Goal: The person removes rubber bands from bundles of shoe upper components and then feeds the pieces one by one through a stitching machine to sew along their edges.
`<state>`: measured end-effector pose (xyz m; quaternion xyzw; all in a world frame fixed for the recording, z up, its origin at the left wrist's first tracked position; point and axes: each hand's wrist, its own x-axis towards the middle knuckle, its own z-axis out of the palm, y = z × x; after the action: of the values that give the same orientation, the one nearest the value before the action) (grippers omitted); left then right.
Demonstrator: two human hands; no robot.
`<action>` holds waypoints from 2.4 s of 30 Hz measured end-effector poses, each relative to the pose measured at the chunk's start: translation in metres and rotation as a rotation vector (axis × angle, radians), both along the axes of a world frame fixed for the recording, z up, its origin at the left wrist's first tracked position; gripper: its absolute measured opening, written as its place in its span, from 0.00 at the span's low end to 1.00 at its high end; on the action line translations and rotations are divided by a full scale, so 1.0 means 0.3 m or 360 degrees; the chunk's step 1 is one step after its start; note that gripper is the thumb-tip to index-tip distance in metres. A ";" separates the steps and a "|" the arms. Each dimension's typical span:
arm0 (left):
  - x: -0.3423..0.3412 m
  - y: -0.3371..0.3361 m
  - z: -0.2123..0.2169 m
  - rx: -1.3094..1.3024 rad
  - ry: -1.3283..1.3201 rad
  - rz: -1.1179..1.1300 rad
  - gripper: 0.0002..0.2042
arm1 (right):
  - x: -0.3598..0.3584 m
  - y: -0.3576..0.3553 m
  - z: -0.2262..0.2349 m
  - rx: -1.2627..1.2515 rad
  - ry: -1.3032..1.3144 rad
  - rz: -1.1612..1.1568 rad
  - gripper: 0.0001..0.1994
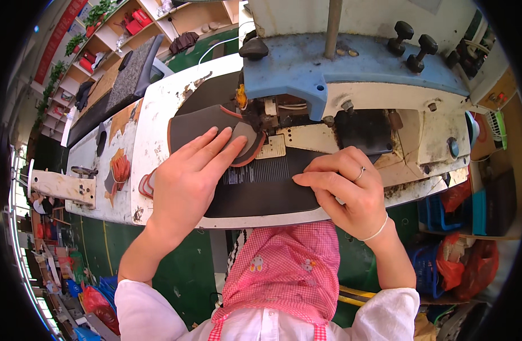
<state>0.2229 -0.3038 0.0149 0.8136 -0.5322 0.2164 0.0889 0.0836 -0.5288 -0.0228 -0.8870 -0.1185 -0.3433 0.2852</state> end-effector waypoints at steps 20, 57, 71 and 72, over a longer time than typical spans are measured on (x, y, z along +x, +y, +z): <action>0.263 0.006 0.032 0.0125 0.0881 -0.0865 0.18 | -0.002 0.007 0.001 -0.0007 0.0024 -0.0018 0.17; -0.179 -0.044 0.005 -0.0029 0.0384 0.0226 0.26 | -0.013 0.046 0.036 0.0104 0.0090 -0.0006 0.17; 0.098 -0.043 -0.003 -0.0497 0.1094 0.0201 0.15 | -0.137 0.232 -0.115 0.0048 0.0166 0.0750 0.14; 0.115 -0.032 0.004 -0.0647 0.1517 0.0162 0.14 | -0.118 0.276 -0.121 -0.0040 0.0289 0.0800 0.14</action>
<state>0.2573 -0.3133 0.0161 0.8130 -0.3396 -0.0749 0.4670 0.0480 -0.4460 -0.0590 -0.8603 -0.3134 -0.1792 0.3599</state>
